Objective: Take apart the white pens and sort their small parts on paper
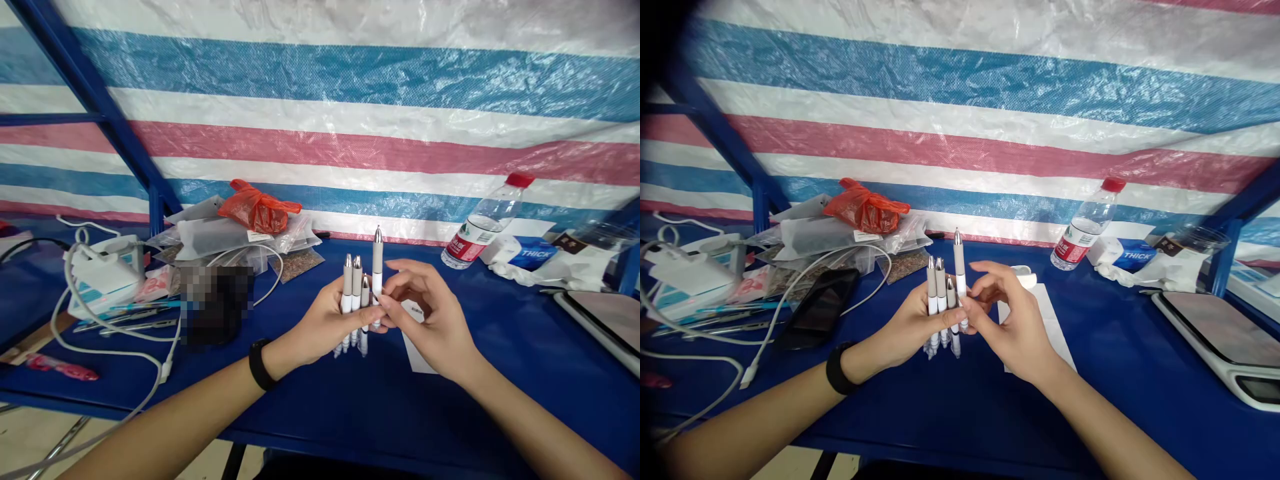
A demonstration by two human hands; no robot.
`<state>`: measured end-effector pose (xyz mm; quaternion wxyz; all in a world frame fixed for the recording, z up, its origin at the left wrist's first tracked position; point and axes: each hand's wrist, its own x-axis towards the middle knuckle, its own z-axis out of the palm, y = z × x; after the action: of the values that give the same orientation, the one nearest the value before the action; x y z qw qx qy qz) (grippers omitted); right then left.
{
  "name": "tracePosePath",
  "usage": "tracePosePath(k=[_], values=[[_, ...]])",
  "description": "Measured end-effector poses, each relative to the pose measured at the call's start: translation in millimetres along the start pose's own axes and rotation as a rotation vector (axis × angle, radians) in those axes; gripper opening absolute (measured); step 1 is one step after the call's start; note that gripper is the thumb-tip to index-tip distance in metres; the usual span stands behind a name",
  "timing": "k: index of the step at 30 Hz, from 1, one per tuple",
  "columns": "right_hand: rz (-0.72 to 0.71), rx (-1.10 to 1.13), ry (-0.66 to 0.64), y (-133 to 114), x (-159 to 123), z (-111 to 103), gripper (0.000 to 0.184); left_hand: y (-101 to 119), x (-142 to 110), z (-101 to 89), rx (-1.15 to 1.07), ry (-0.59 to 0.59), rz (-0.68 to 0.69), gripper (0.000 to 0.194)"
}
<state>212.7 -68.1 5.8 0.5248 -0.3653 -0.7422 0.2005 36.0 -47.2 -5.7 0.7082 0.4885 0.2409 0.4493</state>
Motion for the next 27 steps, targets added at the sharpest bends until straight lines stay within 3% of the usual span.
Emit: tracePosePath(k=[2,4,7,11,16,22,24,27], values=[[-0.120,-0.113,-0.073,1.6,-1.9,-5.0,0.043,0.9,-2.0,-1.5,-0.059,-0.008,-0.078,0.038],[-0.236,-0.191,-0.169,5.1,-3.1,-9.7,0.042,1.6,-3.3,-4.5,-0.116,-0.021,-0.168,0.040],[-0.294,-0.229,-0.230,12.6,-4.4,-12.1,0.037,0.3,-3.8,-8.7,-0.137,-0.019,-0.266,0.039],[-0.259,-0.275,-0.257,21.5,-6.8,-9.0,0.043,-6.1,-2.6,-10.5,-0.116,0.038,-0.314,0.032],[-0.217,-0.296,-0.320,28.4,-11.8,-5.2,0.039,-14.7,0.2,-12.1,-0.164,0.082,-0.392,0.018],[-0.141,-0.229,-0.307,33.9,-14.1,-1.7,0.032,-14.5,1.5,-9.5,-0.145,0.135,-0.434,0.011],[-0.086,-0.237,-0.345,33.5,-14.0,-2.0,0.040,-12.9,2.0,-7.4,-0.148,0.158,-0.430,0.012],[0.041,-0.267,-0.457,30.1,-15.8,-1.4,0.075,-10.5,4.2,-5.5,-0.158,0.199,-0.433,0.014]])
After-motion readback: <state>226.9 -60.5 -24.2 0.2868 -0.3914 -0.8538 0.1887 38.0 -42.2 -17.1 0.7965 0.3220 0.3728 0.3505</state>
